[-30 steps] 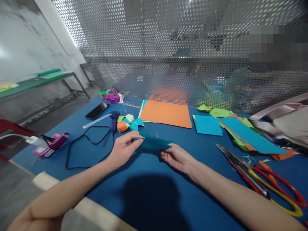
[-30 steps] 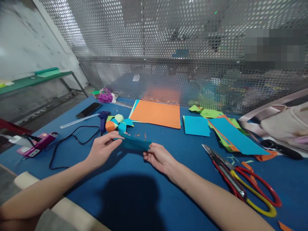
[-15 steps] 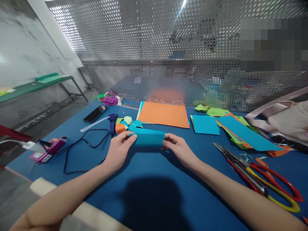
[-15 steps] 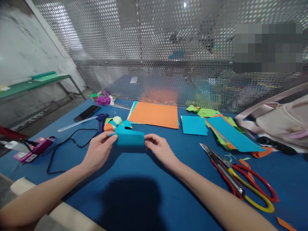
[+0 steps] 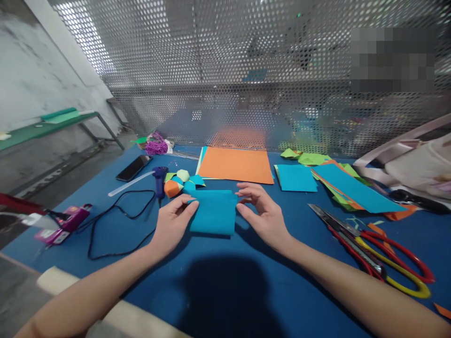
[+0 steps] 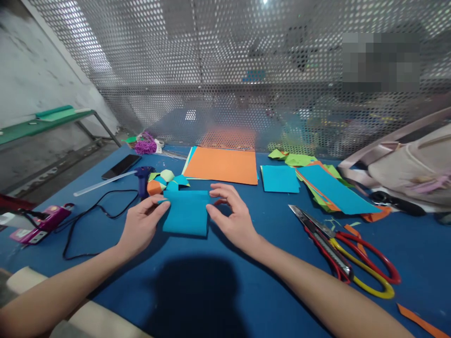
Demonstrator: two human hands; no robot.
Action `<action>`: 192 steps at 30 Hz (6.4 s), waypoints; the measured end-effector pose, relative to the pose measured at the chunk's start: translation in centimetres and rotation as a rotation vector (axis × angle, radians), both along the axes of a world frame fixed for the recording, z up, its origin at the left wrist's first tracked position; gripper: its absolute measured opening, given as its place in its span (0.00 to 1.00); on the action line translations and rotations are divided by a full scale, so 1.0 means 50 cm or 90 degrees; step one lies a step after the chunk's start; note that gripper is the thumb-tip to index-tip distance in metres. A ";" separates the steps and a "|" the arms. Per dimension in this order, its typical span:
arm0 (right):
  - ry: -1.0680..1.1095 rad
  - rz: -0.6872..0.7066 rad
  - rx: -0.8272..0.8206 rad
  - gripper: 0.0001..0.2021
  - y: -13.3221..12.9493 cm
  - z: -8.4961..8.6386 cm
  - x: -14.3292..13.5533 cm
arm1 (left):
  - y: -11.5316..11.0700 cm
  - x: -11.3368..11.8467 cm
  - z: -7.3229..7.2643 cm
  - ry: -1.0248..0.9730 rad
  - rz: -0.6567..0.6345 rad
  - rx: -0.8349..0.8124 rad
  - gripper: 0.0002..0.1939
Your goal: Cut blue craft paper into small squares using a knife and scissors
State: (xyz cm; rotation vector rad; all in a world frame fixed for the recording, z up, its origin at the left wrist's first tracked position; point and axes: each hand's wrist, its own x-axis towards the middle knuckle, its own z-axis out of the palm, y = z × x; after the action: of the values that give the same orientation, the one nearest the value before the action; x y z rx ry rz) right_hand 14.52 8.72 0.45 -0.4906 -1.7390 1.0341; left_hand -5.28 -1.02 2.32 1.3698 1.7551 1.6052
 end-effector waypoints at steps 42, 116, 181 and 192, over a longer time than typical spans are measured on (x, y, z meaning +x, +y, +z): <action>-0.125 -0.031 0.065 0.07 -0.014 0.008 -0.001 | -0.015 -0.013 -0.041 -0.029 -0.086 0.023 0.16; -0.139 -0.046 0.189 0.04 -0.001 0.021 0.007 | -0.016 0.013 0.017 0.085 -0.150 -0.048 0.20; -0.412 0.054 -0.120 0.14 -0.042 0.058 0.135 | 0.001 0.049 0.010 0.250 -0.127 0.027 0.04; -0.346 -0.169 -0.173 0.25 0.026 -0.007 0.129 | 0.052 0.045 -0.031 -0.256 -0.165 -0.288 0.12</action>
State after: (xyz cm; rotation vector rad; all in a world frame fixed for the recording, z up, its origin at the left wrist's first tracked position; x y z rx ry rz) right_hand 20.95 10.03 0.09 -1.2336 -1.9309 1.0055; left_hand -3.03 1.56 0.78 0.9365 1.5038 1.1525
